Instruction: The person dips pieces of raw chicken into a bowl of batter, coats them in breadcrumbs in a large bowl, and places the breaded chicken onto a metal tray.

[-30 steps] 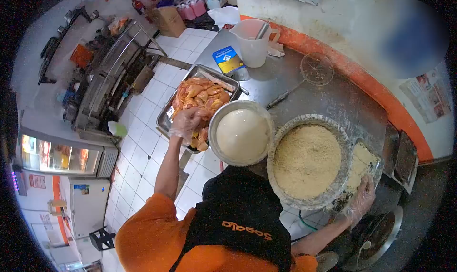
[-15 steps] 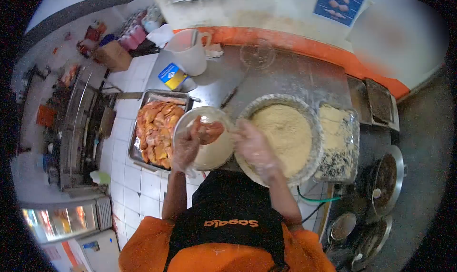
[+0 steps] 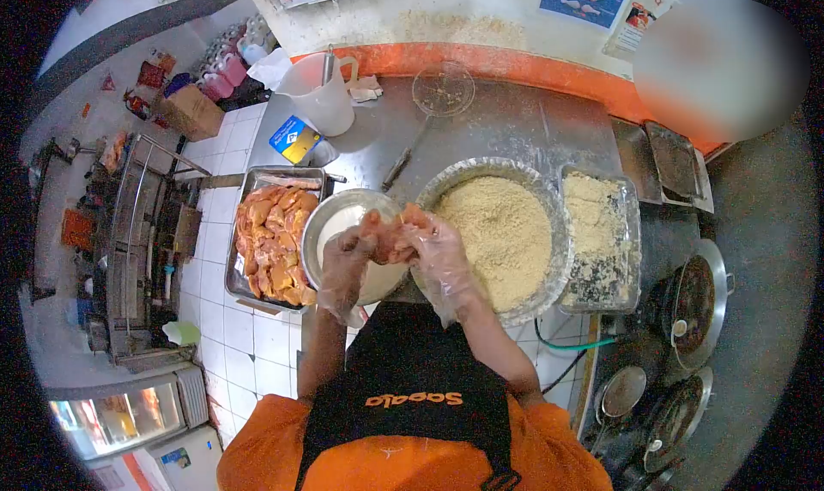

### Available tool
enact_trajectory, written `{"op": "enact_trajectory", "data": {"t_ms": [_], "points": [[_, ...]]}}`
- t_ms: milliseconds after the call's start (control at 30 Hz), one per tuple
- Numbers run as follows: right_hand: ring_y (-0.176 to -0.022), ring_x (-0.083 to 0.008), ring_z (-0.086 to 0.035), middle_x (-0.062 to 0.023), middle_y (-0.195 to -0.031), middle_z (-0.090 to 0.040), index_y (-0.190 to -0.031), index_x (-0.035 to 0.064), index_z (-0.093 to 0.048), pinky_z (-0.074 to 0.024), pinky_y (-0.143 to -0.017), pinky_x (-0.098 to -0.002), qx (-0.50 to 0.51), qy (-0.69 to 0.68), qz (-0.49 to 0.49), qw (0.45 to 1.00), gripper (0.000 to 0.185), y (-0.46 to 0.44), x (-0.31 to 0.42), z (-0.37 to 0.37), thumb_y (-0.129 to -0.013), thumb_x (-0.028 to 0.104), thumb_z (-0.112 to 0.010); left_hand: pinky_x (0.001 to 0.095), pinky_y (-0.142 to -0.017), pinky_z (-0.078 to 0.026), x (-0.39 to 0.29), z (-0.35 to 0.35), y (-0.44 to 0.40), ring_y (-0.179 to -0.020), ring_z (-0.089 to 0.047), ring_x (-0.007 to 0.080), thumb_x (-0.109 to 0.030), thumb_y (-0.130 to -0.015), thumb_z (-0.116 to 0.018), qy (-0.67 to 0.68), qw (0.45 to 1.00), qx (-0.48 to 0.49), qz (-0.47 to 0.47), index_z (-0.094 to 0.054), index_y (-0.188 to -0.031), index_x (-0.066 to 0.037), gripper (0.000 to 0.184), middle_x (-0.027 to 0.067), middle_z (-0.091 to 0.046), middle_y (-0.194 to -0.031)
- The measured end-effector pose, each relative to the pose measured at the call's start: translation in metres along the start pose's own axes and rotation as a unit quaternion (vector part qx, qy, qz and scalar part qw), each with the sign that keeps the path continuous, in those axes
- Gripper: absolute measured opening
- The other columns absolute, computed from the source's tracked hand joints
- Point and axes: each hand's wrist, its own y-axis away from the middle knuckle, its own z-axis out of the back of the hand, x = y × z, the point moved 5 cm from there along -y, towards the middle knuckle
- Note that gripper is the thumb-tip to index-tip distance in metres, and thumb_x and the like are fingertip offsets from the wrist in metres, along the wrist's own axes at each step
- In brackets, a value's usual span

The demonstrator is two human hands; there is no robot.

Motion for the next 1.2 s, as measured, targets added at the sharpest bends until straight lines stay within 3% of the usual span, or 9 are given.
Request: {"op": "enact_trajectory", "data": {"t_ms": [267, 400, 600, 700, 733, 867, 1067, 1167, 1200], "points": [[-0.092, -0.0158, -0.069, -0.0063, -0.107, -0.072, -0.120, -0.0009, -0.065, -0.0577, -0.083, -0.0314, 0.050, -0.158, -0.049, 0.985, 0.025, 0.014, 0.017, -0.004, -0.100, 0.013, -0.063, 0.0280, -0.080, -0.053, 0.001, 0.015, 0.000, -0.086, -0.066, 0.0125, -0.014, -0.093, -0.074, 0.044, 0.999, -0.010, 0.017, -0.072, -0.112, 0.004, 0.027, 0.0059, -0.073, -0.097], [-0.097, -0.0148, -0.068, -0.0068, -0.110, -0.072, -0.121, -0.0017, -0.065, -0.0567, -0.086, -0.0302, -0.009, -0.067, -0.070, 0.995, 0.028, 0.009, 0.017, -0.012, -0.102, 0.019, -0.064, 0.0295, -0.085, -0.052, -0.001, 0.028, 0.001, -0.093, -0.067, 0.0169, -0.018, -0.092, -0.074, -0.038, 0.997, 0.044, 0.058, -0.069, -0.117, 0.005, 0.034, 0.0098, -0.073, -0.106], [-0.096, -0.0150, -0.069, -0.0088, -0.111, -0.072, -0.127, -0.0028, -0.063, -0.0566, -0.086, -0.0282, 0.007, -0.013, -0.027, 1.000, 0.031, -0.003, -0.011, 0.002, -0.103, 0.016, -0.063, 0.0268, -0.076, -0.055, -0.002, 0.053, -0.010, -0.081, -0.068, 0.0136, -0.009, -0.088, -0.077, -0.026, 0.997, 0.010, 0.076, -0.073, -0.110, 0.007, 0.028, 0.0091, -0.075, -0.093], [-0.094, -0.0160, -0.069, -0.0103, -0.111, -0.072, -0.129, -0.0027, -0.062, -0.0578, -0.083, -0.0284, 0.006, 0.028, 0.010, 1.000, 0.033, -0.003, -0.018, 0.024, -0.102, 0.016, -0.063, 0.0267, -0.072, -0.055, 0.000, 0.072, -0.022, -0.076, -0.068, 0.0141, -0.014, -0.085, -0.081, -0.100, 0.994, 0.012, 0.045, -0.075, -0.105, 0.007, 0.030, 0.0079, -0.075, -0.089], [-0.093, -0.0162, -0.070, -0.0110, -0.112, -0.072, -0.130, -0.0027, -0.062, -0.0582, -0.082, -0.0285, 0.005, 0.028, 0.016, 0.999, 0.033, -0.004, -0.018, 0.033, -0.102, 0.016, -0.063, 0.0273, -0.066, -0.054, -0.005, 0.071, -0.022, -0.072, -0.067, 0.0109, -0.026, -0.085, -0.083, -0.155, 0.987, 0.020, 0.027, -0.075, -0.106, 0.007, 0.040, 0.0066, -0.075, -0.086], [-0.091, -0.0165, -0.070, -0.0127, -0.112, -0.073, -0.128, -0.0019, -0.064, -0.0592, -0.078, -0.0282, -0.040, 0.027, -0.003, 0.999, 0.032, -0.003, -0.008, 0.067, -0.103, 0.018, -0.063, 0.0334, -0.067, -0.054, 0.003, 0.067, -0.027, -0.070, -0.070, 0.0165, -0.051, -0.088, -0.075, -0.502, 0.855, 0.069, 0.109, -0.074, -0.106, 0.002, 0.056, 0.0167, -0.072, -0.078], [-0.088, -0.0164, -0.069, -0.0138, -0.109, -0.073, -0.125, -0.0013, -0.065, -0.0577, -0.075, -0.0273, -0.105, 0.026, 0.027, 0.994, 0.032, 0.001, 0.007, 0.106, -0.100, 0.018, -0.067, 0.0400, -0.070, -0.056, 0.095, 0.077, -0.028, -0.073, -0.074, 0.0259, -0.048, -0.092, -0.069, -0.659, 0.737, 0.147, -0.007, -0.076, -0.103, 0.001, 0.051, 0.0216, -0.072, -0.082], [-0.087, -0.0144, -0.069, -0.0118, -0.113, -0.073, -0.125, -0.0014, -0.066, -0.0567, -0.076, -0.0266, -0.136, 0.052, 0.022, 0.989, 0.031, 0.004, 0.010, 0.129, -0.102, 0.020, -0.064, 0.0449, -0.077, -0.057, 0.013, 0.076, -0.014, -0.081, -0.074, 0.0342, -0.049, -0.095, -0.064, -0.396, 0.912, 0.080, 0.074, -0.077, -0.104, -0.003, 0.048, 0.0224, -0.073, -0.088], [-0.090, -0.0165, -0.069, -0.0128, -0.114, -0.073, -0.124, -0.0015, -0.066, -0.0572, -0.079, -0.0279, -0.140, 0.066, 0.031, 0.987, 0.031, 0.004, 0.011, 0.135, -0.101, 0.020, -0.065, 0.0461, -0.078, -0.057, 0.013, 0.091, -0.020, -0.082, -0.073, 0.0360, -0.049, -0.095, -0.064, -0.412, 0.906, 0.061, 0.082, -0.077, -0.102, -0.003, 0.049, 0.0223, -0.073, -0.090]]}}
